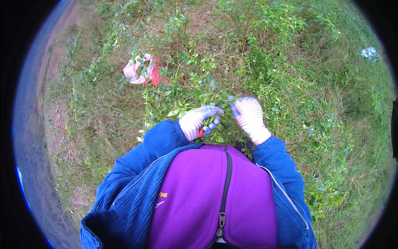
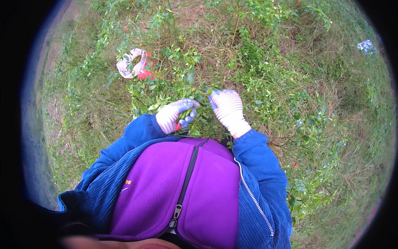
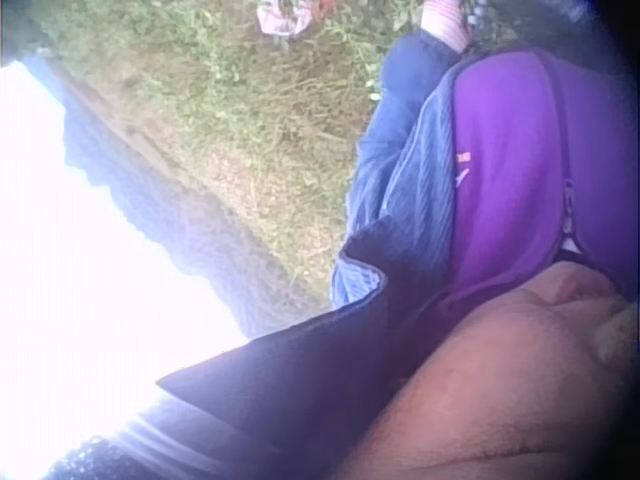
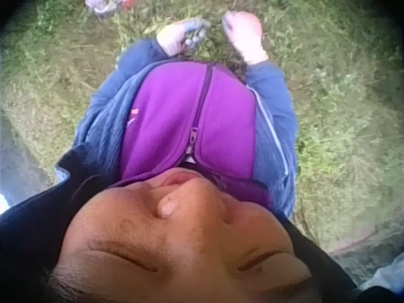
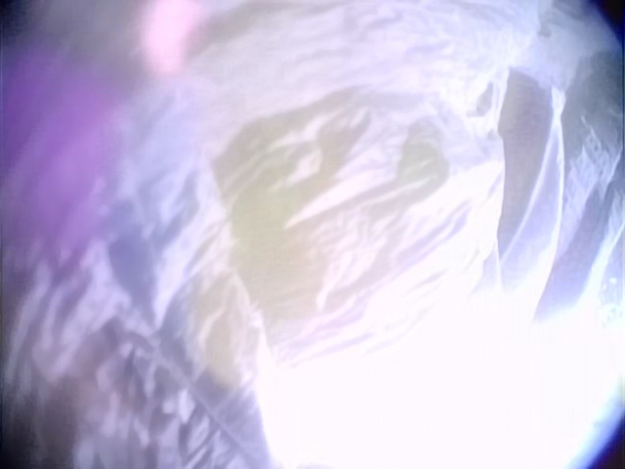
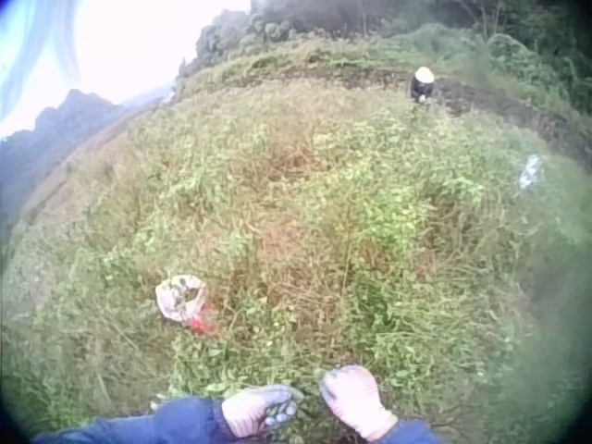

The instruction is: The person picks red and green peppers from low plants in a garden. They use both hands to pluck the peppers and place them into a red plastic bag on the ground. The person moves between plants to continue harvesting.

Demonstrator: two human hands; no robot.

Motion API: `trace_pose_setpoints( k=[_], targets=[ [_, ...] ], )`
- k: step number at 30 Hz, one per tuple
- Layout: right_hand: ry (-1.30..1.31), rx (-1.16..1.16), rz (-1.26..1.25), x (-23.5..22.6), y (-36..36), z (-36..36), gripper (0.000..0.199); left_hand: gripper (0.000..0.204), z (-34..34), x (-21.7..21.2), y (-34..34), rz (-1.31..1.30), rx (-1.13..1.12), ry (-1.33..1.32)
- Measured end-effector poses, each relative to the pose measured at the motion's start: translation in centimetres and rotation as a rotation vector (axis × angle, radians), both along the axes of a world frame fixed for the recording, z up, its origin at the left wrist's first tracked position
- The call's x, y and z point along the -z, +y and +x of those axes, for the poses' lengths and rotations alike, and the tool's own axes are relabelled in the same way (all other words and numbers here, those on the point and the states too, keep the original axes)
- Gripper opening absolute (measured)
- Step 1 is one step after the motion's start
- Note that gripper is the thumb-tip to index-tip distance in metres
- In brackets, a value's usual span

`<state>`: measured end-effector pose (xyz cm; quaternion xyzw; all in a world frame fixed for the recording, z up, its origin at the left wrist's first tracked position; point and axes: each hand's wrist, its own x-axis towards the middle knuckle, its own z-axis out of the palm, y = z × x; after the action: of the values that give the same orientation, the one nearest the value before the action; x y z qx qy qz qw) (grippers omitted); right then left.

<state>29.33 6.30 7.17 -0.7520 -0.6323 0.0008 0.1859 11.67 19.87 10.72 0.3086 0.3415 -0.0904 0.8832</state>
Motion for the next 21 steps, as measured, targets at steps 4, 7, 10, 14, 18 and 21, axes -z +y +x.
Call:
trace_pose_setpoints(
  k=[4,7,10,14,18,21],
  targets=[
    [-0.215,-0.036,-0.047,-0.3,0.0,-1.0,0.029,0.046,0.4,1.7,-0.4,-0.067,0.117,0.021],
    [-0.294,-0.07,-0.073,-0.1,-0.1,-1.3,0.031,0.044,1.0,2.4,-0.2,-0.092,0.156,0.079],
    [-0.274,-0.082,-0.088,0.1,-0.3,-1.1,0.03,0.035,1.3,2.7,-0.6,-0.026,0.205,0.116],
    [-0.308,-0.04,-0.134,0.1,-0.7,-0.8,0.031,0.031,1.2,2.5,-0.9,0.046,0.158,0.139],
    [-0.311,-0.052,-0.102,-0.1,-0.7,-0.8,0.031,0.036,1.2,2.5,-0.9,0.067,0.204,0.085],
    [-0.291,-0.062,-0.102,-0.2,-0.7,-1.0,0.03,0.035,1.4,2.7,-1.0,0.038,0.239,0.072]
  ],
)
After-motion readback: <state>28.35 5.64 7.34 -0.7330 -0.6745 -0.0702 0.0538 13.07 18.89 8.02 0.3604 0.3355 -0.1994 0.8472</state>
